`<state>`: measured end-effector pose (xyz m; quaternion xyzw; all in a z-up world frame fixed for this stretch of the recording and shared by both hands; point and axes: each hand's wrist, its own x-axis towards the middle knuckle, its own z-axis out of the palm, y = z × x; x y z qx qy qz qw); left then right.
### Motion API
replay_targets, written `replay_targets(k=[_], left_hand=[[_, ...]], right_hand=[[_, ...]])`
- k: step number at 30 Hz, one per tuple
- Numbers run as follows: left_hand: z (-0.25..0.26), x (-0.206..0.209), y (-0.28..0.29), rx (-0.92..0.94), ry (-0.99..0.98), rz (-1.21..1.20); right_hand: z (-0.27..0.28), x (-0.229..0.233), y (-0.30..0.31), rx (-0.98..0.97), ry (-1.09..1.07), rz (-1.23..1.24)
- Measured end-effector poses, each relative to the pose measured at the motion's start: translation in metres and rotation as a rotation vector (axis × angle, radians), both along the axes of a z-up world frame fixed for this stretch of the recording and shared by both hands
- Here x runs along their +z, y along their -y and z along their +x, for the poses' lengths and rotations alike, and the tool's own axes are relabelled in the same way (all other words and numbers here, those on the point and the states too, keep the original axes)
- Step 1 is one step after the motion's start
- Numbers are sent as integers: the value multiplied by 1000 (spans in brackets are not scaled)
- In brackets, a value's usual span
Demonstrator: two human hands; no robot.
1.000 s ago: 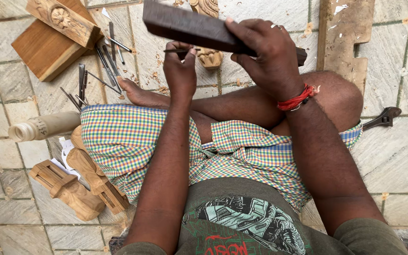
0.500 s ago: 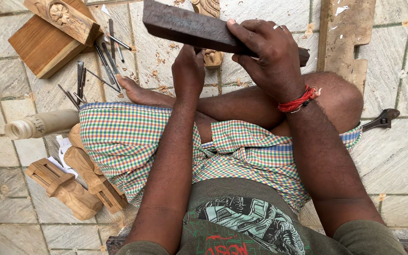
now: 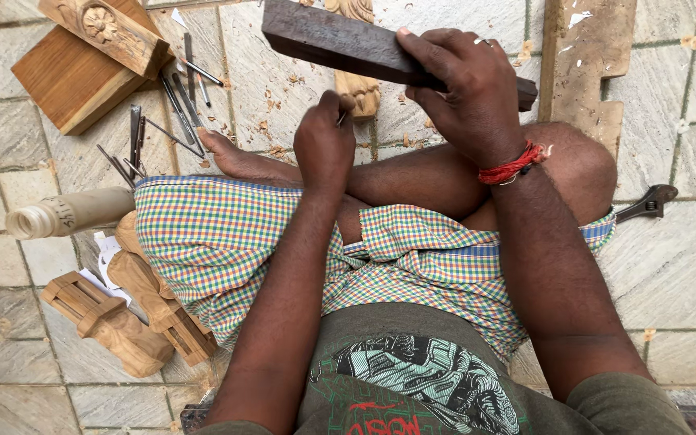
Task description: The person sits cross-legged on a tiled floor and carves a small wooden block using a chisel and a wooden mallet. They repeatedly strike the chisel to shape the wood, occasionally pausing to inspect the piece or adjust their grip.
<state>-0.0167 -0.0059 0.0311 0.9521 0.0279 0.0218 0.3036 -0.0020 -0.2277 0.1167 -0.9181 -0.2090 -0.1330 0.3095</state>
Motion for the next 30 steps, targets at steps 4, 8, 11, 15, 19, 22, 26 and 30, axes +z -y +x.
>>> replay_targets(k=[4,8,11,15,19,22,26,30], left_hand=[[-6,2,-6,136,-35,-356],[0,2,-15,309,-183,-422],[6,2,-17,380,-167,-509],[13,-1,-16,364,-176,-674],[14,-6,-11,371,-169,-711],[12,-6,-7,344,-148,-561],[12,1,-3,273,-134,-446],[9,4,2,233,-102,-390]], right_hand=[[2,-3,2,3,15,-5],[2,-9,3,-39,-8,7],[3,-15,5,-103,-56,39],[6,-19,9,-158,-156,217],[8,-22,12,-152,-71,236],[5,-22,12,-123,-52,263],[5,-20,6,-105,-37,210],[3,-14,2,-52,-33,117]])
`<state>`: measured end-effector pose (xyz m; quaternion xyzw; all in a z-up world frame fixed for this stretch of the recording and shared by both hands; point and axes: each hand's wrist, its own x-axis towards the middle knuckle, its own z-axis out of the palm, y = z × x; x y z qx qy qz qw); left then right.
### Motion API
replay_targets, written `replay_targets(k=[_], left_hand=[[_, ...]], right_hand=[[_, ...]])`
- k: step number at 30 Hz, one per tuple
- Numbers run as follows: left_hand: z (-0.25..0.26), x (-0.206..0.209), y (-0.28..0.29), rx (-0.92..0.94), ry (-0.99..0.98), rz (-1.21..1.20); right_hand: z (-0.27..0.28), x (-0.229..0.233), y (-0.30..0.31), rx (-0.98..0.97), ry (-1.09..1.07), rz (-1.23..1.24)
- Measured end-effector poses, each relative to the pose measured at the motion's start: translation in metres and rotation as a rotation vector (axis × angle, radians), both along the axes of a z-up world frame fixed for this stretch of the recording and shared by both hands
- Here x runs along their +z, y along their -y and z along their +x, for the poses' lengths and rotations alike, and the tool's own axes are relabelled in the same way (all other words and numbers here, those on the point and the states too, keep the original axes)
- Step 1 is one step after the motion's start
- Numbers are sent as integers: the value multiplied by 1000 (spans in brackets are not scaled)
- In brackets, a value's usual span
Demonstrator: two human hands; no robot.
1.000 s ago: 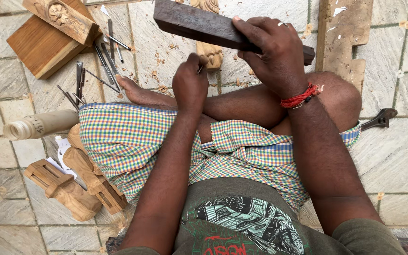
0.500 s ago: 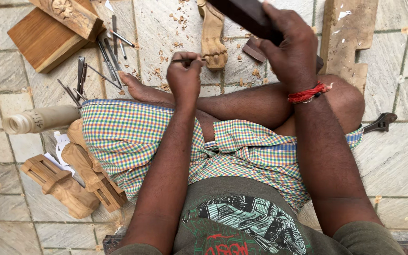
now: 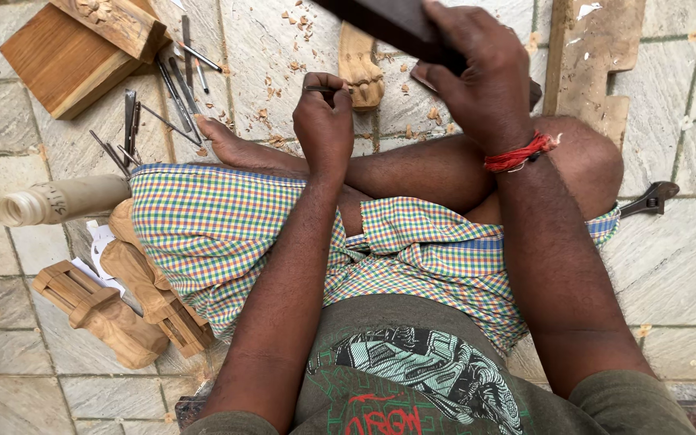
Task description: The person sits cross-legged on a tiled floor and carves a small wooden block using a chisel and a wooden mallet. They repeatedly strike the chisel to shape the wood, occasionally pausing to inspect the piece or adjust their grip.
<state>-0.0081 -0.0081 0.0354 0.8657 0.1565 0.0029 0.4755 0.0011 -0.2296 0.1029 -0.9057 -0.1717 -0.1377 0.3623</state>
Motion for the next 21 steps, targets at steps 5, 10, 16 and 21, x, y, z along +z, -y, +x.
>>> replay_targets(k=[5,10,16,21], left_hand=[[-4,-12,0,-84,62,138],[-7,-29,-1,-182,90,339],[-12,-36,0,-176,171,361],[-11,-35,1,-183,141,381]], right_hand=[[-1,12,-4,125,59,-84],[-5,27,-11,205,120,-232],[-6,32,-10,194,139,-274],[-5,31,-7,223,138,-221]])
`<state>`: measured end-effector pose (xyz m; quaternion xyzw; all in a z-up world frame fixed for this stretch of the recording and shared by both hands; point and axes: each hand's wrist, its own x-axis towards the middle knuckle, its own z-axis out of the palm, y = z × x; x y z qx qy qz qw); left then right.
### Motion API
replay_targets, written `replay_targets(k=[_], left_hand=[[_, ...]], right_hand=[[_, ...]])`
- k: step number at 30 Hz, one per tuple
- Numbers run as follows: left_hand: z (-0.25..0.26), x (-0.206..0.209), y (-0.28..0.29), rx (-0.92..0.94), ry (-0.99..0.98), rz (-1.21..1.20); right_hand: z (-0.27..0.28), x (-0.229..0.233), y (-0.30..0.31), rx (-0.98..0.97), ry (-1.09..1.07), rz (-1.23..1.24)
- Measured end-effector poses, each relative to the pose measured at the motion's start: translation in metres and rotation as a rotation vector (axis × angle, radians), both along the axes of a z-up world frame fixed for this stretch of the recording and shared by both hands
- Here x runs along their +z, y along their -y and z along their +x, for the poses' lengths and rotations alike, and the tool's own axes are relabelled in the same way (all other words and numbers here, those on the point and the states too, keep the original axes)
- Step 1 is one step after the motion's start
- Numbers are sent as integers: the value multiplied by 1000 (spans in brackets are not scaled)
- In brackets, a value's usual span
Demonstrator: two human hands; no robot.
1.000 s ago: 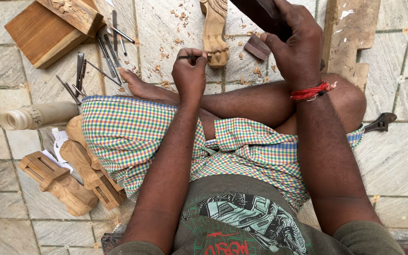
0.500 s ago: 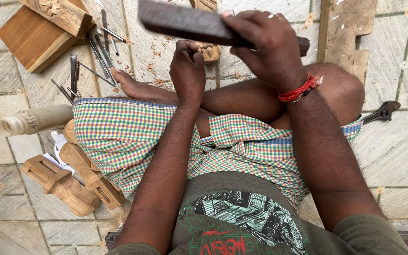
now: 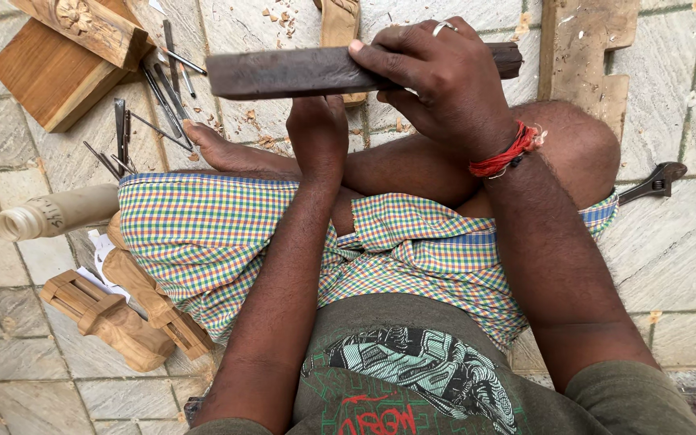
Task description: The person sits cross-legged on a tiled floor and carves a small wooden block using a chisel and a wooden mallet. They repeatedly strike the chisel to shape the wood, occasionally pausing to inspect the piece or adjust their grip.
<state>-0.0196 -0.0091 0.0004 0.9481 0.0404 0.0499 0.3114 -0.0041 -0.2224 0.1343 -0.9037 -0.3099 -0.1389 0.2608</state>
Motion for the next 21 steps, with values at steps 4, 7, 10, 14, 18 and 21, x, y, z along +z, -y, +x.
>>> replay_targets(k=[4,7,10,14,18,21], left_hand=[[4,0,1,4,-79,0],[4,0,1,78,-104,-27],[3,2,-1,79,-84,-56],[4,7,0,53,-64,-74],[2,6,2,67,-50,-38],[0,3,2,54,-30,-2]], right_hand=[[-1,0,-3,-41,73,-101],[-1,1,-3,-26,63,-47],[-1,2,-2,-2,43,9],[0,3,-2,-34,72,-56],[0,-1,-1,-28,63,13],[0,-2,-1,-13,63,24]])
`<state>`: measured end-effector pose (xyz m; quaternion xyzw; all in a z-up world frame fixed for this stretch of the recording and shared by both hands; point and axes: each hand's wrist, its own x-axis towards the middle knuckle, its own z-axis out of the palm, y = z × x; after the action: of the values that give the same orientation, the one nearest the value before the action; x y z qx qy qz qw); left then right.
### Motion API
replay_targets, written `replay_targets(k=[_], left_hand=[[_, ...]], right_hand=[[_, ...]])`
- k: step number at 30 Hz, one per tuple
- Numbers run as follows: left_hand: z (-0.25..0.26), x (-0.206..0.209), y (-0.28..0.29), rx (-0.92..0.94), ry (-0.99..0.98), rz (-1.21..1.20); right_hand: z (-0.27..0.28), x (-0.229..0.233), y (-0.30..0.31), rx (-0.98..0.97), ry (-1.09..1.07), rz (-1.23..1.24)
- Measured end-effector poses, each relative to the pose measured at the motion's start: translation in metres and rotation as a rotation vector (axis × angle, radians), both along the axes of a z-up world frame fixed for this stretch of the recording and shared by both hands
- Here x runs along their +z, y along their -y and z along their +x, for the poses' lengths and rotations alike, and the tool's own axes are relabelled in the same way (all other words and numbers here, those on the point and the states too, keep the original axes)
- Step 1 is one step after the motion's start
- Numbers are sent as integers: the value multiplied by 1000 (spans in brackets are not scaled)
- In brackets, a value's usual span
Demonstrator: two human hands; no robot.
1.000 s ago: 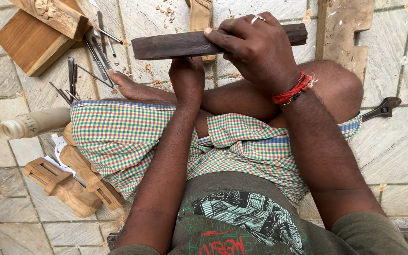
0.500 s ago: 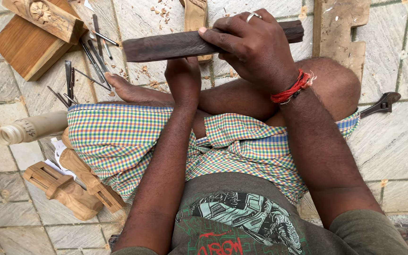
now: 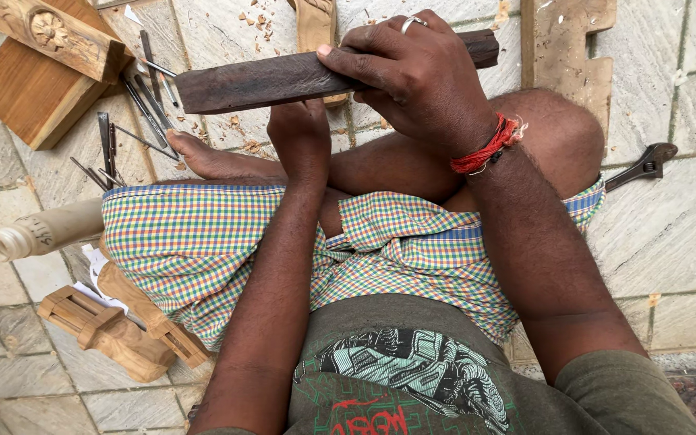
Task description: The person sits cross-legged on a tiled floor and carves a small wooden block using a chisel and a wooden mallet. They repeatedly strike the chisel to shape the wood, occasionally pausing to inspect the piece or adjust their grip.
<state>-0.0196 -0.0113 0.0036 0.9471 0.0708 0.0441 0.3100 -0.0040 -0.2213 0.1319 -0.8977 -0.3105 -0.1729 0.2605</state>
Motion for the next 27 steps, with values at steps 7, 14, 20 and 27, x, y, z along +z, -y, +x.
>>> replay_targets(k=[7,14,20,27], left_hand=[[-2,-7,2,-61,49,11],[-2,-9,1,-98,63,36],[2,-7,1,-12,-8,-21],[14,4,-10,214,-110,-634]], right_hand=[[-3,5,2,-14,15,-43],[-3,5,-1,-23,12,-57],[-5,0,-3,-44,-75,-51],[1,5,7,-44,-179,122]])
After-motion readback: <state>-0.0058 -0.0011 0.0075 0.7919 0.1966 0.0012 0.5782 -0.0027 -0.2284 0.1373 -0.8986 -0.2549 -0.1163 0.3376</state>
